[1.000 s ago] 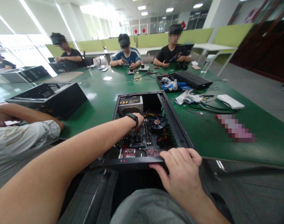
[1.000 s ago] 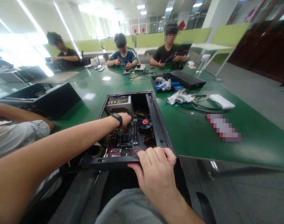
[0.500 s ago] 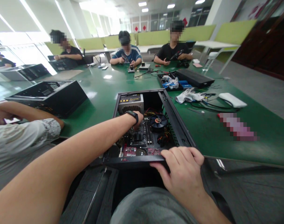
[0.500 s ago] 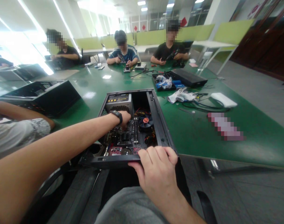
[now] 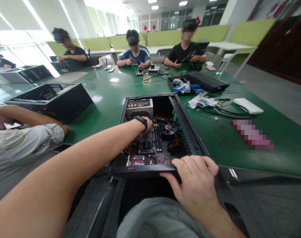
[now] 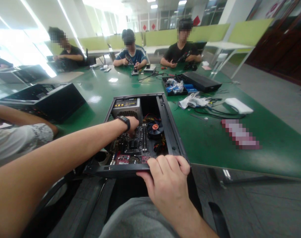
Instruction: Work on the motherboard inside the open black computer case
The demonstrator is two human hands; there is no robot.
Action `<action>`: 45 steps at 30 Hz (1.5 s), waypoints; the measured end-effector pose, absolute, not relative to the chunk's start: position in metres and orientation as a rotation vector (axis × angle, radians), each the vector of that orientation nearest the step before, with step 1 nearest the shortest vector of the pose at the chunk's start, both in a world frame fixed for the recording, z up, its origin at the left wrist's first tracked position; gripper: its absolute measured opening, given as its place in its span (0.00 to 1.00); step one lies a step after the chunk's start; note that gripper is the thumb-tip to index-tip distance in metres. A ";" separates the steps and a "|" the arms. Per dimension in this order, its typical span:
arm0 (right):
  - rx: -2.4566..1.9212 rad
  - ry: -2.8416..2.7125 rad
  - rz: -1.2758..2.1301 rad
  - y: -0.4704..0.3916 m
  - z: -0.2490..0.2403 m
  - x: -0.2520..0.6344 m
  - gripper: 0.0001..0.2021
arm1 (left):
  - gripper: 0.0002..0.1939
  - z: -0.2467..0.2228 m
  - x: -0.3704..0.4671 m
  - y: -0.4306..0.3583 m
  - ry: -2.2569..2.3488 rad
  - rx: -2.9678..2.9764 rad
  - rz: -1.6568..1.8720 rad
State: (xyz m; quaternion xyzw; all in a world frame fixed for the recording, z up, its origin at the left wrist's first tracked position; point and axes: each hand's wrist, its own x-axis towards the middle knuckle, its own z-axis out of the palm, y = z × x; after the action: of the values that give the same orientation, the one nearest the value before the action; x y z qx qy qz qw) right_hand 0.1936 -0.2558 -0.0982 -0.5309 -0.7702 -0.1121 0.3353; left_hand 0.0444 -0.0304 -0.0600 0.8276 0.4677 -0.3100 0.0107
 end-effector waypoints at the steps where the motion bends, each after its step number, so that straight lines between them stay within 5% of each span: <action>1: -1.382 -2.009 -0.297 -0.256 -0.098 0.194 0.11 | 0.31 -0.060 0.044 -0.031 1.468 2.571 -0.946; 25: -1.384 -2.008 -0.302 -0.256 -0.098 0.194 0.12 | 0.33 -0.057 0.044 -0.031 1.421 2.610 -1.044; 45: -1.384 -2.014 -0.311 -0.255 -0.096 0.194 0.12 | 0.20 -0.074 0.038 -0.023 1.501 2.529 -0.756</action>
State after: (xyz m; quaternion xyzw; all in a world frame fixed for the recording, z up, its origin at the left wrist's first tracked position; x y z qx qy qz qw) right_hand 0.1936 -0.2551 -0.0964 -0.5299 -0.7709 -0.1191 0.3327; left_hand 0.0377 -0.0228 -0.0736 0.8316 0.4937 -0.2488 0.0526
